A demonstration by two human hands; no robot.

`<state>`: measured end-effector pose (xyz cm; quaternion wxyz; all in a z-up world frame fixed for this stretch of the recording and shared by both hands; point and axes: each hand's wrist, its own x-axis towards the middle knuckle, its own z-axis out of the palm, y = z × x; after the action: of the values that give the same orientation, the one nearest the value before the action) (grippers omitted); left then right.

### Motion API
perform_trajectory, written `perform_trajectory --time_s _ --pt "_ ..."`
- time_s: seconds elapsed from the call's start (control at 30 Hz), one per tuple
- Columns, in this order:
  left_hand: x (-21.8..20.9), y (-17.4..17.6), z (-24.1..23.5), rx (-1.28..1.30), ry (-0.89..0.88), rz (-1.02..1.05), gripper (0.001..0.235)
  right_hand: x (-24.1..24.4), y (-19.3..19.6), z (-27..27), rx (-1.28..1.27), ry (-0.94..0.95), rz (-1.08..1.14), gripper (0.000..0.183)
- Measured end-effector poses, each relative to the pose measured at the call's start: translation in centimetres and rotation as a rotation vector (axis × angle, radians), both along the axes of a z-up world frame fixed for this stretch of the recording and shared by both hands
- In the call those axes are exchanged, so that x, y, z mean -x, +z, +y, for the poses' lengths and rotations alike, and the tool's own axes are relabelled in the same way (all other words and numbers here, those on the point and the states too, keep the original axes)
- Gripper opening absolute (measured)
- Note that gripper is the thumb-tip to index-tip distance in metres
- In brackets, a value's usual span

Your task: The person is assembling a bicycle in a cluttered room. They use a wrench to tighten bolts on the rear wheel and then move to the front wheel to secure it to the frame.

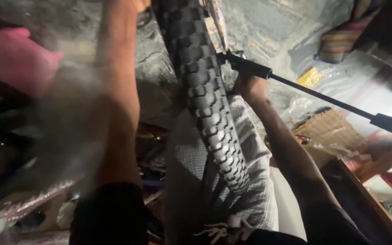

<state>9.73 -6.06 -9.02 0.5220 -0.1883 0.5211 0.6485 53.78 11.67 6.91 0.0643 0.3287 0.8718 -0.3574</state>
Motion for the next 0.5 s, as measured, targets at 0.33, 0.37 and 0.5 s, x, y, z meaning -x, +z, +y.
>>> perform_trajectory --time_s 0.33,0.37,0.5 --pt "1.0 0.9 -0.5 -0.008 -0.01 0.02 0.019 1.4 -5.2 0.3 0.333 -0.118 -0.333 0.022" --pt "1.4 1.2 -0.6 -0.006 -0.007 0.025 0.019 0.9 -4.1 0.8 0.308 0.057 -0.175 0.028" --pt "0.7 1.7 1.0 -0.034 -0.018 0.014 0.018 -1.5 0.9 4.0 0.301 0.414 -0.078 0.025"
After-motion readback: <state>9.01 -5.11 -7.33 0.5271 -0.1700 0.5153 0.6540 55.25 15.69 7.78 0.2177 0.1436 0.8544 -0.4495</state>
